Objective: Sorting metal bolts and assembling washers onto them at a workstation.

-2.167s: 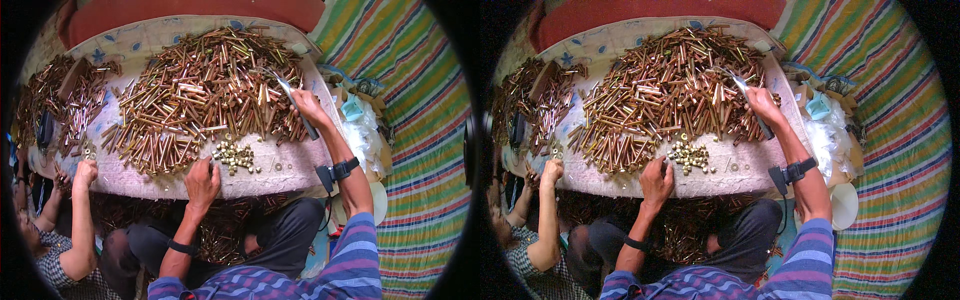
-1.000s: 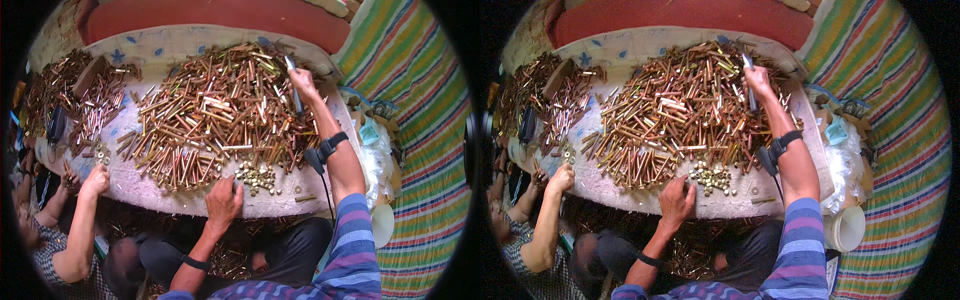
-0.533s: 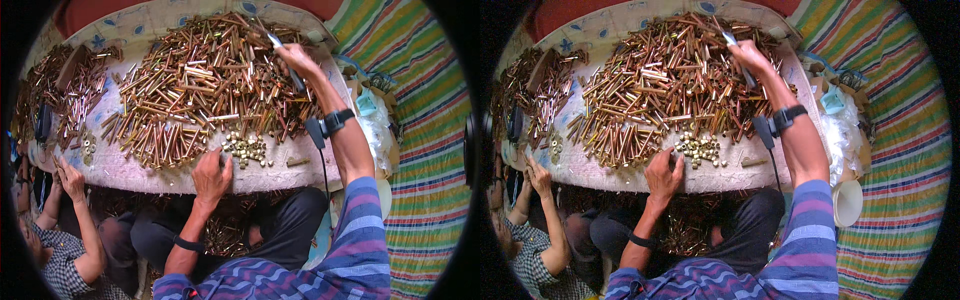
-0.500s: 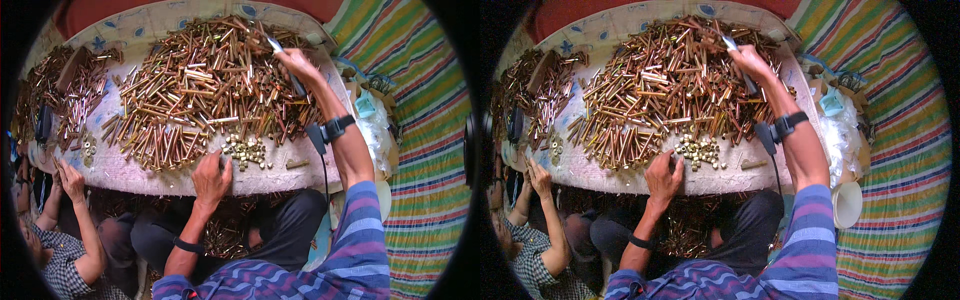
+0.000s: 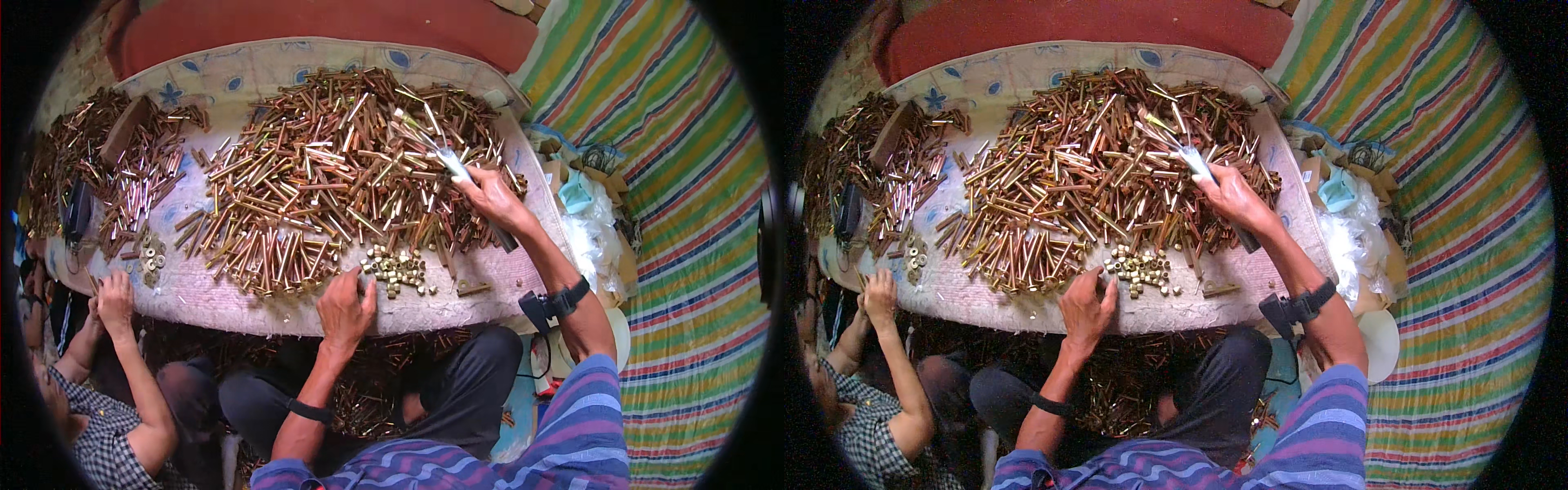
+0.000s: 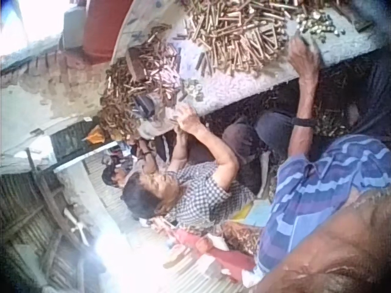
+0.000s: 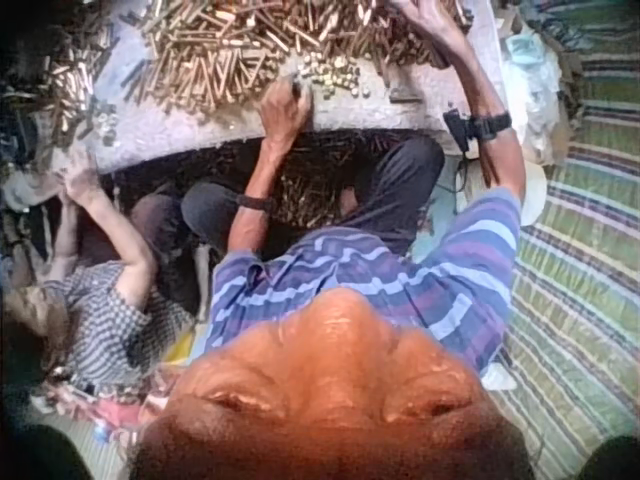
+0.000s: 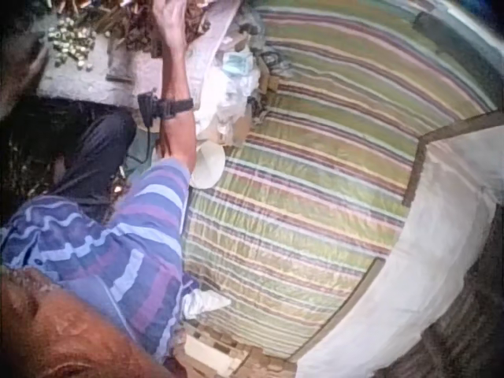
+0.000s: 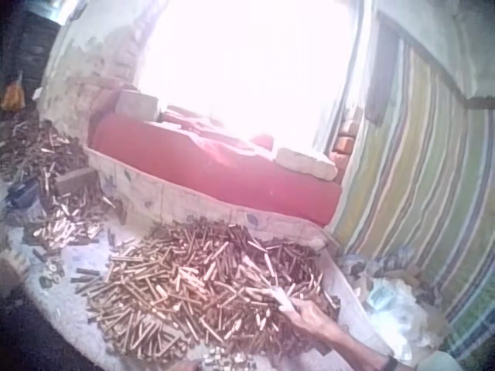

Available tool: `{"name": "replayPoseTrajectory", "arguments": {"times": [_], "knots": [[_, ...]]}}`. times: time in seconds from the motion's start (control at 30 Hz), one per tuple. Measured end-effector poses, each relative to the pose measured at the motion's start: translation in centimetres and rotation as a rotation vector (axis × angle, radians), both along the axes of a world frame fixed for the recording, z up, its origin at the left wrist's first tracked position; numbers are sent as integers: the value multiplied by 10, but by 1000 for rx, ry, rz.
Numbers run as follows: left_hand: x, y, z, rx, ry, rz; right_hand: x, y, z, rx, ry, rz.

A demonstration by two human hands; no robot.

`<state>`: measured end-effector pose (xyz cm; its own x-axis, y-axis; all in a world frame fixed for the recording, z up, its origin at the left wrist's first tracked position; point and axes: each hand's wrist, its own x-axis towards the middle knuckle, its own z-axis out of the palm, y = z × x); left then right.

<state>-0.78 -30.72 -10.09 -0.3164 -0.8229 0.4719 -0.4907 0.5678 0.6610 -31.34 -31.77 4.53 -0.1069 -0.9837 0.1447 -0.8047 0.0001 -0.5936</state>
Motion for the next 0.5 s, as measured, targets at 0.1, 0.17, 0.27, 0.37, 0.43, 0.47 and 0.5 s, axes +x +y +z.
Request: {"name": "replayPoseTrajectory", "arguments": {"times": [0.1,0.17,0.27,0.37,0.43,0.47,0.5], "knots": [[0,-1,2,37,18,-10,5,11,23,196,-170,-77],[-3,-1,3,14,29,-9,-5,12,34,164,-189,-121],[-1,-2,1,-17,28,-10,-8,-19,55,76,-222,-100],[3,-2,3,46,15,-20,-4,-73,62,49,-267,-152],[3,-1,1,47,15,-13,-7,-117,51,-2,-330,-168],[1,-1,0,51,22,-20,-13,-137,43,-25,-375,-172],[-1,-1,-3,36,24,-19,-12,-155,35,-67,-419,-203]]}}
